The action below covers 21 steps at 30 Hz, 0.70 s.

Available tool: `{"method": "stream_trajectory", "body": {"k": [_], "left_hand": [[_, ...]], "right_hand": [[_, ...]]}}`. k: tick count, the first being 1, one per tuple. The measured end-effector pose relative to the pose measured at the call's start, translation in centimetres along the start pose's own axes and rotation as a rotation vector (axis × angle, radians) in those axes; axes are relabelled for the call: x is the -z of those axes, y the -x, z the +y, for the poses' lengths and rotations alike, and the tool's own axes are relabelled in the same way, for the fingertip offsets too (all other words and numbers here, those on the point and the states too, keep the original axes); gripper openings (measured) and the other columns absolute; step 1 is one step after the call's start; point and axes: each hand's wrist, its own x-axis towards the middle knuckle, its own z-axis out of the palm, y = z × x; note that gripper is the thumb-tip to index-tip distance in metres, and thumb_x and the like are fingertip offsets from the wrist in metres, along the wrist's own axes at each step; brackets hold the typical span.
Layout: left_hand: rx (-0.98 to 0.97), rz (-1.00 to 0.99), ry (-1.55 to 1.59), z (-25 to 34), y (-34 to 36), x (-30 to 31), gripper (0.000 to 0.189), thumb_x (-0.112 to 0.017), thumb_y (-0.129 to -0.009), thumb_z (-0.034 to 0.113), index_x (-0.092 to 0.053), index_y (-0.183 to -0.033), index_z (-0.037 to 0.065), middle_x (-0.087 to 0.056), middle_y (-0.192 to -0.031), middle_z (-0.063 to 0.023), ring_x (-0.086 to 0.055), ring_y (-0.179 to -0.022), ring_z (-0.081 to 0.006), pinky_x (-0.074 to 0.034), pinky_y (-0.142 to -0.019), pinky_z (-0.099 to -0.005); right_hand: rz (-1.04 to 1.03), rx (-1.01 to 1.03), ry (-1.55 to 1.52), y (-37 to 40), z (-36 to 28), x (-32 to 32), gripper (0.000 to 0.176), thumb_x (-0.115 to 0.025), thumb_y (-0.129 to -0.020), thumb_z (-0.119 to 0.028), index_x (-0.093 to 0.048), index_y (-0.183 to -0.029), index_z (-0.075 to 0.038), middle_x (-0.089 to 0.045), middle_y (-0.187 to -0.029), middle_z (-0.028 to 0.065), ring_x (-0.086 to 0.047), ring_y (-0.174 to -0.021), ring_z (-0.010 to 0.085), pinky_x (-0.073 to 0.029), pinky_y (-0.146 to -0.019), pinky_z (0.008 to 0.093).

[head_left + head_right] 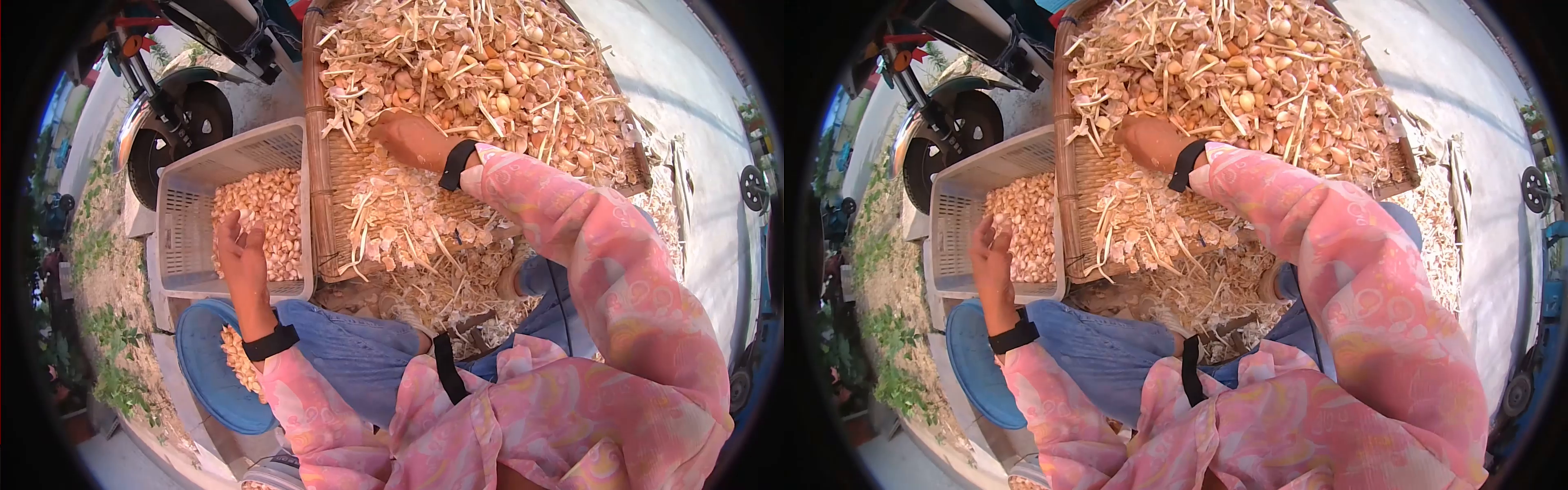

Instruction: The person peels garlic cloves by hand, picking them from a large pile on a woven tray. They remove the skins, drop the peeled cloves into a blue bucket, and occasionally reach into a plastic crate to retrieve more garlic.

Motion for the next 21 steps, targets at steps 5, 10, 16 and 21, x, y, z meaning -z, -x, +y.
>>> {"method": "stream_trajectory", "body": {"k": [5,10,16,21], "left_hand": [[0.079,-0.350,0.036,-0.5,1.7,-4.9,0.038,-0.056,-0.085,0.015,-0.048,-0.119,0.000,-0.056,-0.107,-0.0118,-0.058,-0.089,-0.0157,-0.046,-0.073,-0.0257],[0.131,-0.469,0.128,0.2,3.8,-11.9,0.035,-0.052,-0.088,0.013,-0.047,-0.120,-0.001,-0.057,-0.104,-0.0129,-0.061,-0.083,-0.0173,-0.048,-0.069,-0.0255],[0.283,-0.580,0.576,1.5,5.7,-14.8,0.031,-0.050,-0.091,0.012,-0.048,-0.119,-0.002,-0.059,-0.099,-0.0105,-0.060,-0.081,-0.0145,-0.049,-0.067,-0.0224],[0.331,-0.462,0.717,0.3,6.9,-15.1,0.024,-0.051,-0.090,0.010,-0.054,-0.110,-0.003,-0.061,-0.088,-0.0065,-0.057,-0.075,-0.0093,-0.047,-0.063,-0.0198]], "right_hand": [[-0.295,-0.019,0.067,1.1,-1.0,1.1,0.018,-0.053,-0.074,-0.001,-0.056,-0.092,-0.001,-0.052,-0.098,0.0225,-0.057,-0.087,0.0373,-0.047,-0.074,0.0434],[-0.276,-0.178,-0.226,3.5,-0.5,2.5,0.019,-0.057,-0.071,-0.003,-0.056,-0.089,0.001,-0.056,-0.093,0.0144,-0.059,-0.079,0.0274,-0.046,-0.066,0.0354],[-0.120,-0.404,-1.393,6.9,-4.2,3.6,0.016,-0.057,-0.078,-0.008,-0.057,-0.092,0.000,-0.059,-0.086,0.0045,-0.057,-0.075,0.0112,-0.047,-0.065,0.0244],[-0.099,-0.344,-1.051,7.8,-5.9,5.0,0.023,-0.055,-0.086,-0.013,-0.054,-0.106,-0.002,-0.057,-0.091,0.0030,-0.056,-0.078,0.0081,-0.047,-0.068,0.0225]]}}
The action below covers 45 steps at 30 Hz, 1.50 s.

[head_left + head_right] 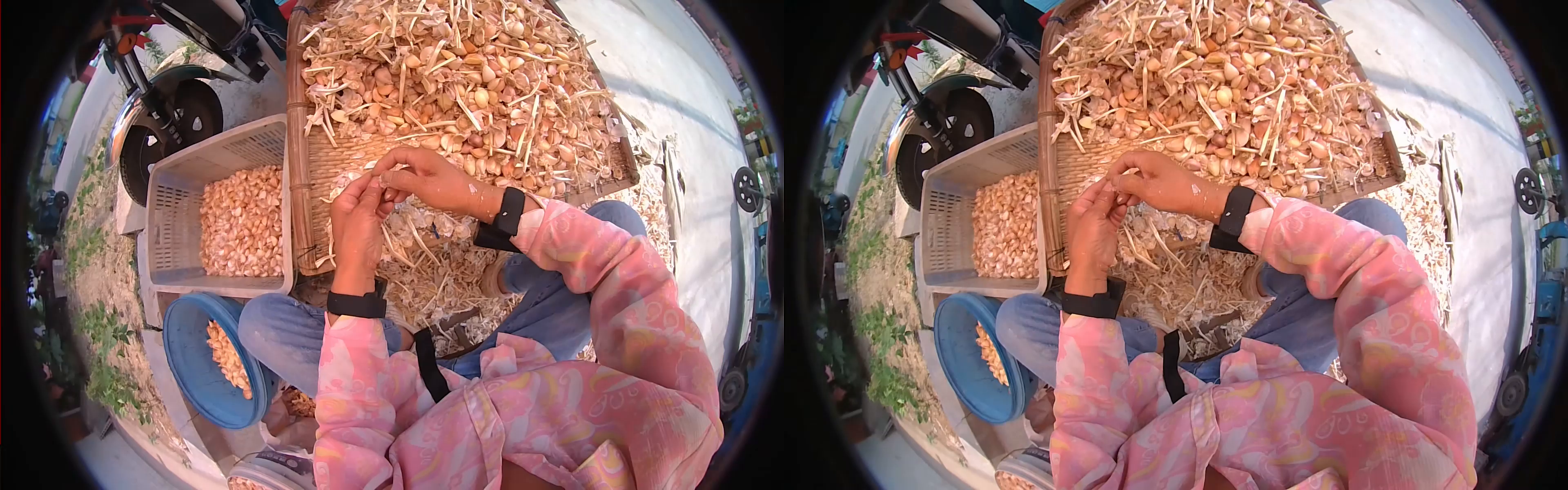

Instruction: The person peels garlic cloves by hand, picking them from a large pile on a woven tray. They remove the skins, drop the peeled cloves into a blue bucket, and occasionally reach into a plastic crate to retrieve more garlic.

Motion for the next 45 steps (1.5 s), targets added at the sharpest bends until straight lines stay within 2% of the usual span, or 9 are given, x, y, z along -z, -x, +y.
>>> {"method": "stream_trajectory", "body": {"k": [2,11,14,17,21,26,34,39,45], "left_hand": [[-0.003,0.000,0.076,-0.2,0.5,0.1,0.022,-0.052,-0.089,0.010,-0.055,-0.106,-0.004,-0.061,-0.086,-0.0058,-0.056,-0.073,-0.0085,-0.046,-0.062,-0.0190],[0.228,-0.146,0.597,-0.3,1.4,0.3,0.023,-0.050,-0.090,0.009,-0.049,-0.107,-0.006,-0.053,-0.092,-0.0109,-0.050,-0.074,-0.0126,-0.043,-0.061,-0.0183],[0.366,-0.276,0.874,0.0,1.5,1.4,0.026,-0.049,-0.090,0.009,-0.046,-0.110,-0.007,-0.050,-0.094,-0.0124,-0.047,-0.077,-0.0152,-0.043,-0.061,-0.0203],[0.403,-0.369,1.013,0.7,1.7,2.1,0.029,-0.050,-0.089,0.011,-0.046,-0.112,-0.006,-0.050,-0.092,-0.0125,-0.047,-0.077,-0.0165,-0.043,-0.062,-0.0228],[0.386,-0.383,1.055,3.0,2.5,3.0,0.031,-0.048,-0.090,0.010,-0.042,-0.116,-0.006,-0.047,-0.093,-0.0117,-0.045,-0.078,-0.0164,-0.042,-0.063,-0.0237],[0.281,-0.316,1.016,5.6,3.5,5.7,0.032,-0.046,-0.089,0.006,-0.041,-0.118,-0.006,-0.044,-0.095,-0.0124,-0.043,-0.079,-0.0171,-0.042,-0.063,-0.0242],[0.146,-0.161,0.817,4.2,2.0,7.5,0.023,-0.049,-0.090,0.012,-0.052,-0.103,-0.007,-0.054,-0.097,-0.0178,-0.056,-0.093,-0.0267,-0.053,-0.076,-0.0326],[0.165,0.018,0.440,1.6,-0.7,4.5,0.026,-0.054,-0.089,0.014,-0.052,-0.106,-0.005,-0.056,-0.094,-0.0132,-0.058,-0.084,-0.0201,-0.053,-0.069,-0.0248],[0.157,-0.041,0.161,1.4,-2.4,1.8,0.026,-0.055,-0.088,0.013,-0.053,-0.110,-0.002,-0.058,-0.091,-0.0075,-0.057,-0.075,-0.0117,-0.052,-0.064,-0.0212]], "right_hand": [[0.058,0.270,0.429,0.4,-0.2,-0.6,0.026,-0.055,-0.088,-0.018,-0.053,-0.108,-0.001,-0.058,-0.089,0.0036,-0.057,-0.075,0.0078,-0.048,-0.066,0.0221],[0.292,-0.141,-0.295,0.1,0.0,-0.3,0.021,-0.049,-0.091,-0.019,-0.058,-0.102,-0.002,-0.060,-0.082,0.0037,-0.058,-0.068,0.0090,-0.047,-0.060,0.0239],[0.076,-0.042,0.535,-0.8,2.4,1.8,0.022,-0.052,-0.088,-0.020,-0.061,-0.090,-0.001,-0.062,-0.082,0.0119,-0.060,-0.067,0.0280,-0.048,-0.063,0.0362],[0.126,0.207,0.720,-1.5,1.5,1.1,0.024,-0.054,-0.085,-0.023,-0.062,-0.084,0.000,-0.061,-0.082,0.0146,-0.057,-0.074,0.0352,-0.046,-0.068,0.0409],[0.254,0.335,0.663,-7.6,2.6,1.7,0.020,-0.053,-0.084,-0.010,-0.059,-0.100,0.000,-0.058,-0.088,0.0156,-0.056,-0.086,0.0305,-0.044,-0.074,0.0358],[0.247,0.272,0.879,-12.5,4.5,-0.1,0.033,-0.057,-0.078,-0.009,-0.051,-0.111,-0.006,-0.047,-0.108,0.0177,-0.055,-0.089,0.0368,-0.045,-0.078,0.0424],[-0.033,0.086,0.892,-9.3,3.4,1.3,0.029,-0.065,-0.073,-0.014,-0.056,-0.098,-0.006,-0.050,-0.095,0.0188,-0.055,-0.084,0.0349,-0.044,-0.075,0.0414],[-0.010,0.147,0.589,-6.0,3.2,2.3,0.031,-0.068,-0.073,-0.014,-0.054,-0.101,-0.007,-0.049,-0.096,0.0112,-0.057,-0.079,0.0193,-0.047,-0.068,0.0300],[-0.073,0.247,0.484,-2.0,0.0,1.3,0.033,-0.061,-0.078,-0.014,-0.051,-0.107,-0.004,-0.051,-0.098,0.0113,-0.058,-0.082,0.0219,-0.048,-0.072,0.0333]]}}
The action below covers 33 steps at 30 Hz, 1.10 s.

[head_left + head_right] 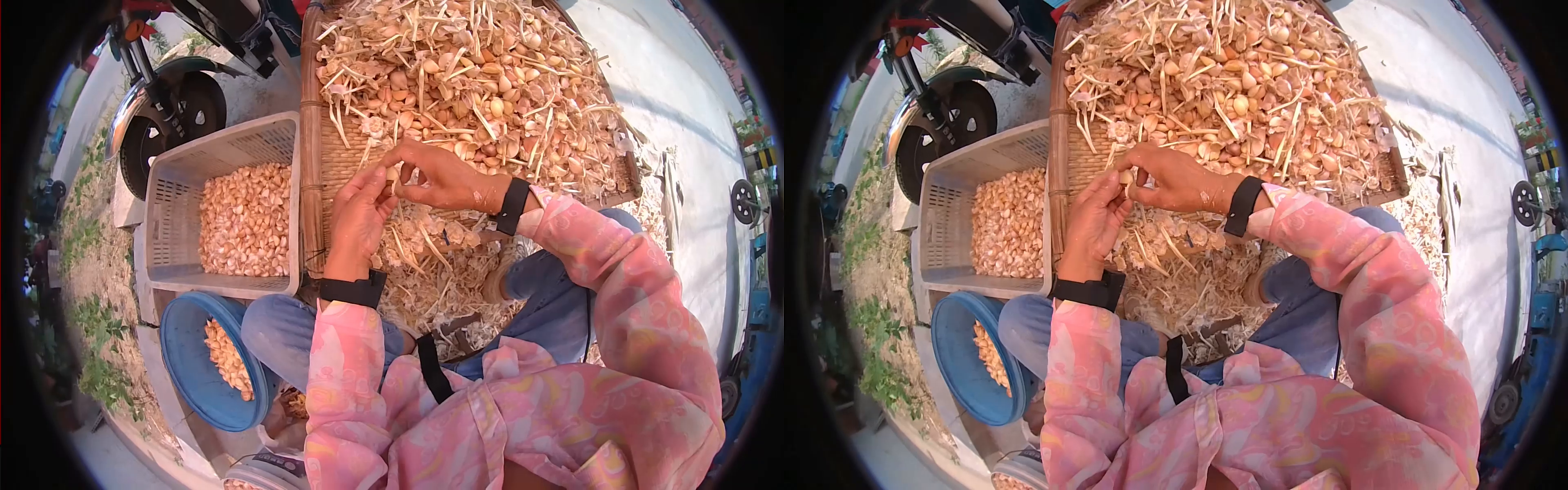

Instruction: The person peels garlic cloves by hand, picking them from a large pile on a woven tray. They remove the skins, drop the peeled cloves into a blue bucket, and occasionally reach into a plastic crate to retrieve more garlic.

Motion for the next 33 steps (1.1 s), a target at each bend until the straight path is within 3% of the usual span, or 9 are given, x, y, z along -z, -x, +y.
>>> {"method": "stream_trajectory", "body": {"k": [10,13,16,18,19,23,27,30,33], "left_hand": [[-0.164,0.067,0.208,-2.6,2.5,-0.7,0.019,-0.060,-0.084,0.009,-0.058,-0.100,-0.001,-0.060,-0.082,-0.0059,-0.054,-0.066,-0.0084,-0.046,-0.057,-0.0166],[-0.175,0.101,0.227,-2.6,3.2,-0.5,0.018,-0.060,-0.084,0.009,-0.057,-0.099,-0.001,-0.060,-0.082,-0.0073,-0.054,-0.066,-0.0095,-0.046,-0.057,-0.0167],[-0.145,0.118,0.321,-1.9,4.4,-0.1,0.018,-0.060,-0.084,0.008,-0.057,-0.099,-0.002,-0.060,-0.081,-0.0080,-0.055,-0.066,-0.0099,-0.046,-0.056,-0.0165],[-0.102,0.062,0.403,0.0,6.4,0.8,0.018,-0.059,-0.085,0.008,-0.057,-0.099,-0.002,-0.060,-0.081,-0.0084,-0.054,-0.065,-0.0099,-0.045,-0.056,-0.0164],[-0.186,0.069,0.337,1.4,8.1,1.7,0.017,-0.059,-0.085,0.008,-0.057,-0.099,-0.002,-0.060,-0.081,-0.0082,-0.054,-0.065,-0.0098,-0.045,-0.056,-0.0163],[-0.574,0.561,-0.405,7.6,16.6,10.3,0.015,-0.057,-0.085,0.012,-0.058,-0.092,-0.001,-0.059,-0.079,-0.0054,-0.052,-0.063,-0.0071,-0.044,-0.057,-0.0192],[-0.230,1.118,-1.479,8.5,24.0,24.4,0.033,-0.055,-0.085,0.016,-0.054,-0.106,-0.009,-0.061,-0.092,-0.0134,-0.057,-0.078,-0.0194,-0.046,-0.072,-0.0291],[-0.077,1.256,-1.699,7.0,25.4,28.4,0.039,-0.055,-0.085,0.015,-0.050,-0.113,-0.011,-0.060,-0.098,-0.0167,-0.057,-0.086,-0.0228,-0.045,-0.078,-0.0307],[-0.447,0.973,-1.054,7.9,21.5,20.3,0.036,-0.055,-0.085,0.015,-0.052,-0.112,-0.009,-0.060,-0.097,-0.0138,-0.056,-0.087,-0.0188,-0.044,-0.078,-0.0282]], "right_hand": [[0.179,0.158,0.155,1.9,-2.2,-1.9,0.022,-0.056,-0.083,-0.009,-0.055,-0.104,-0.004,-0.057,-0.097,0.0114,-0.060,-0.086,0.0217,-0.048,-0.070,0.0306],[0.153,-0.224,-0.161,2.0,-2.8,-1.5,0.017,-0.052,-0.084,-0.007,-0.057,-0.100,-0.002,-0.059,-0.094,0.0124,-0.061,-0.083,0.0234,-0.048,-0.070,0.0295],[0.203,-0.140,-0.449,2.0,-2.4,-2.2,0.016,-0.051,-0.085,-0.009,-0.058,-0.098,-0.003,-0.060,-0.095,0.0132,-0.061,-0.082,0.0258,-0.048,-0.071,0.0307],[-0.186,-0.196,-0.074,2.0,-2.3,-1.7,0.016,-0.051,-0.086,-0.011,-0.058,-0.098,-0.003,-0.060,-0.095,0.0133,-0.060,-0.083,0.0273,-0.047,-0.072,0.0326],[-0.375,-0.225,0.121,2.0,-2.2,-1.2,0.016,-0.051,-0.086,-0.013,-0.058,-0.097,-0.003,-0.059,-0.095,0.0134,-0.060,-0.083,0.0281,-0.047,-0.073,0.0336],[0.042,-0.094,0.191,1.6,-1.1,-0.5,0.022,-0.053,-0.082,-0.015,-0.058,-0.099,-0.002,-0.057,-0.097,0.0168,-0.056,-0.091,0.0336,-0.045,-0.077,0.0401],[0.251,-0.203,0.555,-2.5,4.6,1.9,0.029,-0.053,-0.078,-0.009,-0.055,-0.106,-0.004,-0.052,-0.103,0.0209,-0.057,-0.090,0.0356,-0.045,-0.077,0.0430],[0.160,-0.275,0.627,-3.6,5.4,1.6,0.026,-0.053,-0.079,-0.009,-0.055,-0.104,-0.004,-0.054,-0.098,0.0186,-0.055,-0.091,0.0357,-0.045,-0.075,0.0425],[0.106,-0.219,0.592,-3.4,6.7,0.6,0.021,-0.053,-0.081,-0.011,-0.056,-0.100,-0.004,-0.056,-0.094,0.0169,-0.055,-0.089,0.0355,-0.044,-0.074,0.0419]]}}
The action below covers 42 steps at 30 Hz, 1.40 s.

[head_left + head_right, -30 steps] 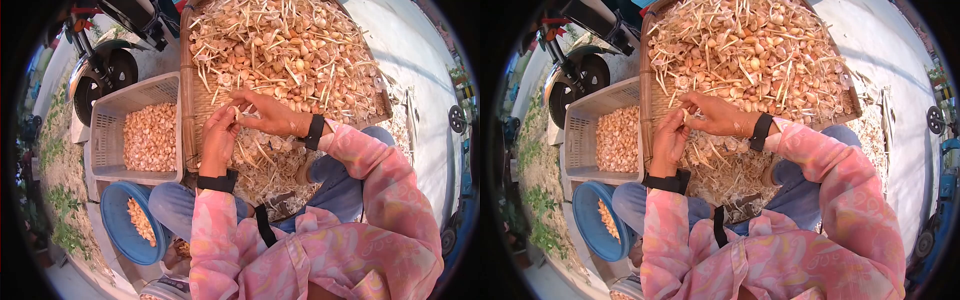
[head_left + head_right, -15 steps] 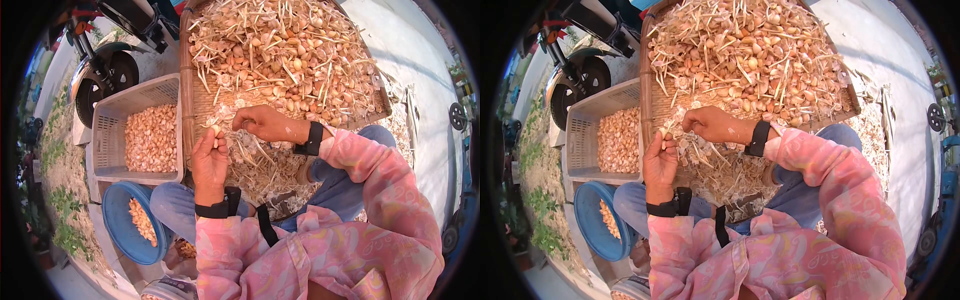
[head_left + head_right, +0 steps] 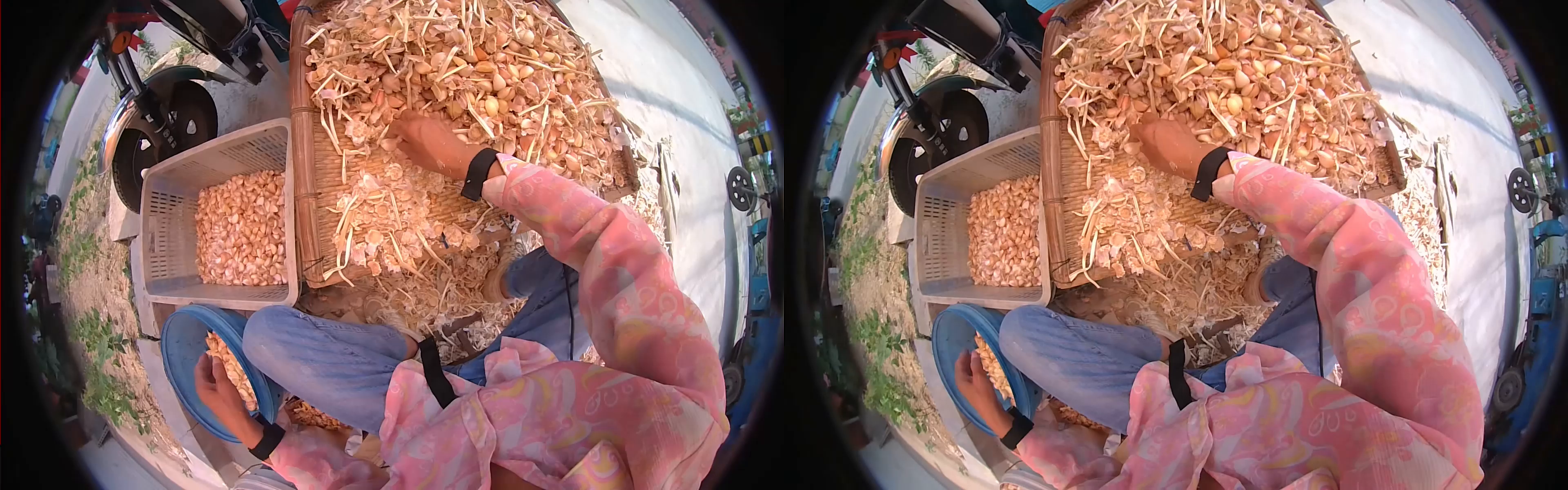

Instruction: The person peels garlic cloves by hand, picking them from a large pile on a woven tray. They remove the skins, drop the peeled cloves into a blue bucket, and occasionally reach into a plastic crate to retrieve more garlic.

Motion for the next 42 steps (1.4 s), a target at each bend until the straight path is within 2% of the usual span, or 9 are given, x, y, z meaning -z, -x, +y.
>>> {"method": "stream_trajectory", "body": {"k": [7,12,19,23,26,29,33,37,42], "left_hand": [[-0.025,-0.666,0.557,16.7,3.3,-17.0,0.033,-0.050,-0.091,0.024,-0.053,-0.113,-0.001,-0.062,-0.092,-0.0097,-0.059,-0.074,-0.0116,-0.045,-0.058,-0.0193],[0.051,-0.930,0.700,18.2,5.5,-23.7,0.027,-0.047,-0.093,0.024,-0.055,-0.103,0.000,-0.057,-0.076,-0.0040,-0.051,-0.060,-0.0062,-0.039,-0.052,-0.0166],[0.127,-0.937,0.975,17.1,8.0,-22.5,0.025,-0.047,-0.093,0.022,-0.054,-0.100,-0.001,-0.054,-0.072,-0.0022,-0.042,-0.056,-0.0049,-0.035,-0.049,-0.0175],[0.193,-0.961,1.143,17.2,8.7,-21.5,0.027,-0.047,-0.093,0.020,-0.052,-0.106,-0.003,-0.053,-0.073,-0.0037,-0.041,-0.055,-0.0051,-0.033,-0.048,-0.0167],[0.321,-1.009,1.323,17.2,8.5,-20.6,0.029,-0.046,-0.093,0.019,-0.049,-0.110,-0.004,-0.051,-0.074,-0.0043,-0.040,-0.055,-0.0050,-0.031,-0.046,-0.0158],[0.386,-1.107,1.399,16.8,8.0,-20.0,0.033,-0.044,-0.094,0.021,-0.045,-0.115,-0.004,-0.047,-0.073,-0.0036,-0.038,-0.053,-0.0046,-0.030,-0.044,-0.0149],[0.595,-1.167,1.474,16.1,7.8,-20.2,0.035,-0.042,-0.095,0.026,-0.046,-0.116,-0.001,-0.043,-0.068,-0.0021,-0.036,-0.051,-0.0049,-0.030,-0.042,-0.0154],[0.643,-1.342,1.536,15.5,7.8,-20.7,0.039,-0.041,-0.094,0.034,-0.047,-0.115,0.001,-0.044,-0.064,-0.0011,-0.037,-0.050,-0.0049,-0.032,-0.043,-0.0155],[0.415,-0.992,1.063,17.0,8.9,-20.4,0.040,-0.044,-0.093,0.038,-0.053,-0.105,0.000,-0.055,-0.071,-0.0040,-0.044,-0.050,-0.0056,-0.035,-0.042,-0.0149]], "right_hand": [[0.093,0.289,-0.178,2.8,-4.0,2.5,0.015,-0.058,-0.079,-0.008,-0.057,-0.093,-0.004,-0.054,-0.086,0.0141,-0.054,-0.080,0.0329,-0.044,-0.070,0.0390],[0.163,0.368,-0.344,5.9,-6.5,4.0,0.014,-0.061,-0.077,-0.010,-0.057,-0.089,-0.004,-0.054,-0.079,0.0127,-0.056,-0.074,0.0304,-0.045,-0.063,0.0378],[-0.063,0.042,-0.850,7.6,-7.4,4.9,0.007,-0.061,-0.082,-0.007,-0.059,-0.087,-0.002,-0.057,-0.079,0.0017,-0.053,-0.071,0.0065,-0.044,-0.060,0.0210],[-0.102,-0.024,-1.299,8.0,-7.4,4.4,0.008,-0.057,-0.085,-0.008,-0.058,-0.088,-0.001,-0.057,-0.079,0.0005,-0.053,-0.071,0.0059,-0.045,-0.065,0.0203],[-0.116,-0.152,-1.271,7.6,-6.2,4.2,0.014,-0.057,-0.087,-0.013,-0.059,-0.095,-0.002,-0.057,-0.087,0.0027,-0.055,-0.079,0.0091,-0.046,-0.070,0.0223],[0.117,0.315,-0.506,7.5,-5.4,2.9,0.023,-0.058,-0.087,-0.017,-0.059,-0.107,-0.005,-0.056,-0.099,0.0049,-0.054,-0.089,0.0127,-0.046,-0.074,0.0253],[-0.115,0.183,-0.964,7.7,-8.3,4.7,0.029,-0.061,-0.085,-0.018,-0.058,-0.112,-0.008,-0.054,-0.106,0.0048,-0.053,-0.094,0.0136,-0.045,-0.076,0.0264],[-0.211,0.193,-0.908,7.2,-8.4,4.9,0.028,-0.061,-0.084,-0.015,-0.058,-0.111,-0.008,-0.057,-0.094,0.0024,-0.053,-0.089,0.0108,-0.045,-0.071,0.0245],[-0.224,0.058,-0.969,7.7,-8.7,4.7,0.023,-0.062,-0.083,-0.014,-0.059,-0.104,-0.005,-0.058,-0.085,0.0015,-0.054,-0.082,0.0106,-0.046,-0.068,0.0258]]}}
